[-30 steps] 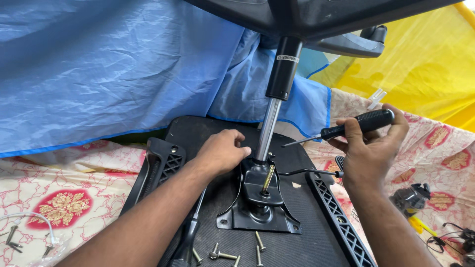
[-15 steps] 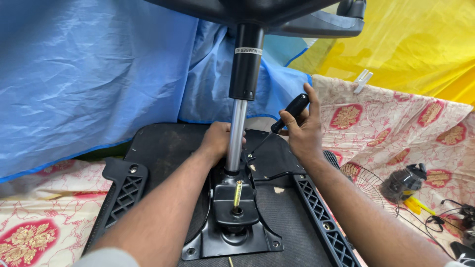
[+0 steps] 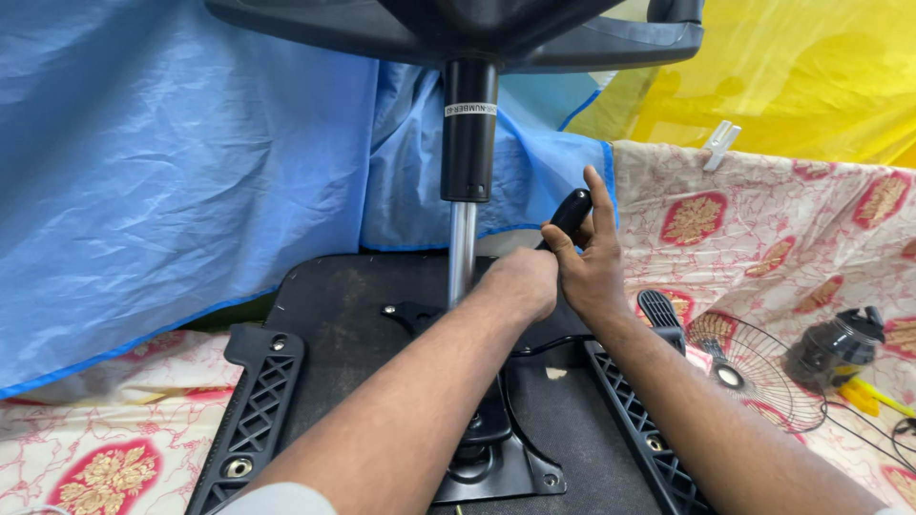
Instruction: The person assembles an office chair by attaching the gas lift to the base and securing it with a screwdriver. They insert and tighten multiple screws into the base plate, then lift the chair to inspect the connection. The work is performed on a patterned fabric surface with tools and fasteners nearby.
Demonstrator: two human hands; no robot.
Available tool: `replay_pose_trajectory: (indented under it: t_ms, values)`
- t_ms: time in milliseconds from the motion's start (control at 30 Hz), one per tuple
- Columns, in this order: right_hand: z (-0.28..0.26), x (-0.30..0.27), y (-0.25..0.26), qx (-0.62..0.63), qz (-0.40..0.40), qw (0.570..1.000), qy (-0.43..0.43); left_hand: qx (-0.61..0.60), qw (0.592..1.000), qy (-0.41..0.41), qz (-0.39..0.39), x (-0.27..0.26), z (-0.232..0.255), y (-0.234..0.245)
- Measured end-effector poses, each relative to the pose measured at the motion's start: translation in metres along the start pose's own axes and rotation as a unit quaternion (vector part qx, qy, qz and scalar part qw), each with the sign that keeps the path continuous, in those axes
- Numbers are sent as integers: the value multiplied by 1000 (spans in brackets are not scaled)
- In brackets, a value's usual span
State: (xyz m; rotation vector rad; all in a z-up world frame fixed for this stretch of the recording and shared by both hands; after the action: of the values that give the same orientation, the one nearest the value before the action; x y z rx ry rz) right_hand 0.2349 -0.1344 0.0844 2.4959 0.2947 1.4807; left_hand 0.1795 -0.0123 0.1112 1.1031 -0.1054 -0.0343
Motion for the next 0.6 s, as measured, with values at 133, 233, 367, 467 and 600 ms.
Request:
replay_pose_trajectory:
  t_ms: [133, 233, 367, 467, 600]
  values:
    - [2, -1, 6, 27, 17, 997, -75, -46, 994, 58, -80, 23, -15, -26]
    - [1, 2, 6, 28, -2, 996, -87, -104, 989, 77, -68, 11, -27, -38]
    - [1, 3, 8, 51, 1, 994, -98, -142, 984, 108, -29, -8, -20, -35]
    - [1, 4, 7, 48, -5, 995, -91, -183, 972, 141, -45, -22, -16, -27]
    - [1, 6, 3, 69, -22, 993, -97, -205, 965, 151, -56, -31, -10, -23]
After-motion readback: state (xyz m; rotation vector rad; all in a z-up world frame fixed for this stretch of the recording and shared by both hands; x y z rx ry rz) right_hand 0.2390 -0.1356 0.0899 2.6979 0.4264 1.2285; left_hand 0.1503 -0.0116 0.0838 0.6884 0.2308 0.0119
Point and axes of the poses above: each hand's wrist, its own x-axis towards the middle knuckle, its own y-axis out of the back of the hand, z = x × y, the point moved 1 cm from there along x, towards the middle knuckle, and after that the axes turned 4 degrees about -z, right-handed, at the moved point
